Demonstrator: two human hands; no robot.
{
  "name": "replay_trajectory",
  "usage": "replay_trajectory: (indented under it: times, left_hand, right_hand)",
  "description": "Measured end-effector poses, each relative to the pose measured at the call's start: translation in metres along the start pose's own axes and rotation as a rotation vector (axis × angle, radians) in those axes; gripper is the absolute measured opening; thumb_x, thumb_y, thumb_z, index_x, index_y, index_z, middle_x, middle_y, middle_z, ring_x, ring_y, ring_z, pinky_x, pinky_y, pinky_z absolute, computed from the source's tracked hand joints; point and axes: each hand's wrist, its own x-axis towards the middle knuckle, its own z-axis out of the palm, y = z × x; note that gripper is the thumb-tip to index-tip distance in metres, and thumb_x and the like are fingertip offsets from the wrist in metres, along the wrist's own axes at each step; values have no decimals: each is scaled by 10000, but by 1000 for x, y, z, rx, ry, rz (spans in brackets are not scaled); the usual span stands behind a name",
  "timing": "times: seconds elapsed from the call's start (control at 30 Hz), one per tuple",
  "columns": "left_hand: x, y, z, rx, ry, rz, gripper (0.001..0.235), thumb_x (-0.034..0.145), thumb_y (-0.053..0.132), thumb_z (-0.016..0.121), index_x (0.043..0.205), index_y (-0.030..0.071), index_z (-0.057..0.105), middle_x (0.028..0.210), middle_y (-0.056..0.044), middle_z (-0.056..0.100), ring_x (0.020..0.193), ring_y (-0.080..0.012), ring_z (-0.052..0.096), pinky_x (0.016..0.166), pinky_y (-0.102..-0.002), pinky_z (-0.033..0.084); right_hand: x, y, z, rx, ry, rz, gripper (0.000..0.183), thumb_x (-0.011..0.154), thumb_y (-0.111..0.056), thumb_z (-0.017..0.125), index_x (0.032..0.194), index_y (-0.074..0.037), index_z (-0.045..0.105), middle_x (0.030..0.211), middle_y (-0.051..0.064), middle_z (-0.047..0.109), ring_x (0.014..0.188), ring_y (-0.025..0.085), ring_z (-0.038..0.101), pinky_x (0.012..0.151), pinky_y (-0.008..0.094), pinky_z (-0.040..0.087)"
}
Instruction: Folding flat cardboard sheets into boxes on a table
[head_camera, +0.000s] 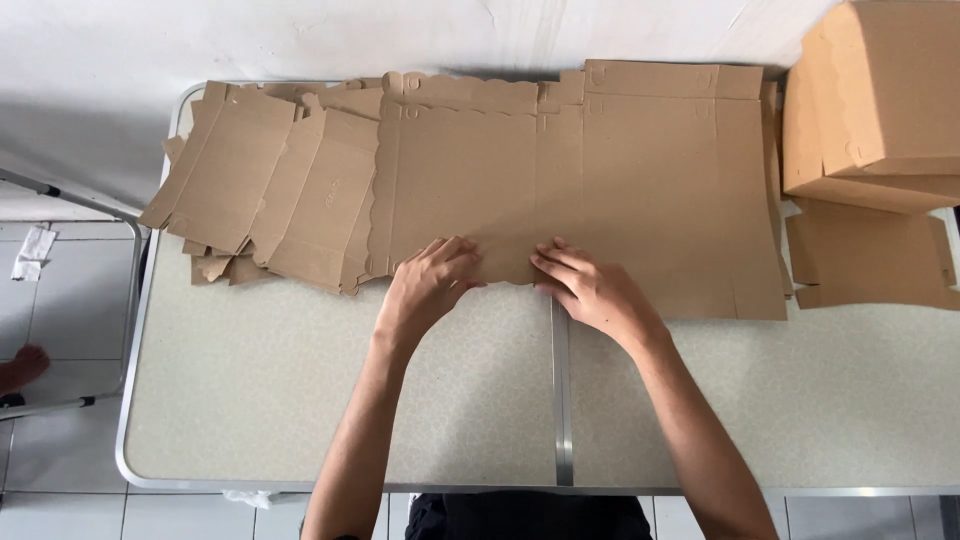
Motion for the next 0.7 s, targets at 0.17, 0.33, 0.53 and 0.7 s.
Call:
replay_trajectory:
  times: [0.17,0.33,0.53,0.7]
  left_hand:
    - [3,10,-18,103,-38,23,163,858,283,763,1003,229,710,1109,67,680,1085,-152,674,801,-339,604]
    - [-1,-6,9,207,36,66,392,817,381,780,1170,253,665,1256,23,631,1252,-179,598,1038,-387,490]
    - [-4,-23,40,294,210,168,205,877,336,750,1060,263,695,1115,46,660,1182,-162,647,1001,-376,518]
    - [-12,-22,52,300,327,228,53,946,233,686,995,244,703,982,65,680,1111,-140,691,919,-298,589]
  right_hand:
    - [3,3,7,-111,104,-91,432,926,-380,708,1325,-216,686,1314,34,702,1230,277,648,897,414,597]
    - [-2,14,32,-216,231,-185,356,944,-299,720,1284,-197,696,1260,25,723,1174,211,684,883,363,603]
    - [-1,15,45,-295,306,-219,374,991,-321,668,1337,-178,662,1308,60,691,1220,234,660,959,382,574]
    - [-4,16,64,-280,316,-144,420,982,-295,679,1391,-212,636,1364,48,663,1251,249,639,971,395,566]
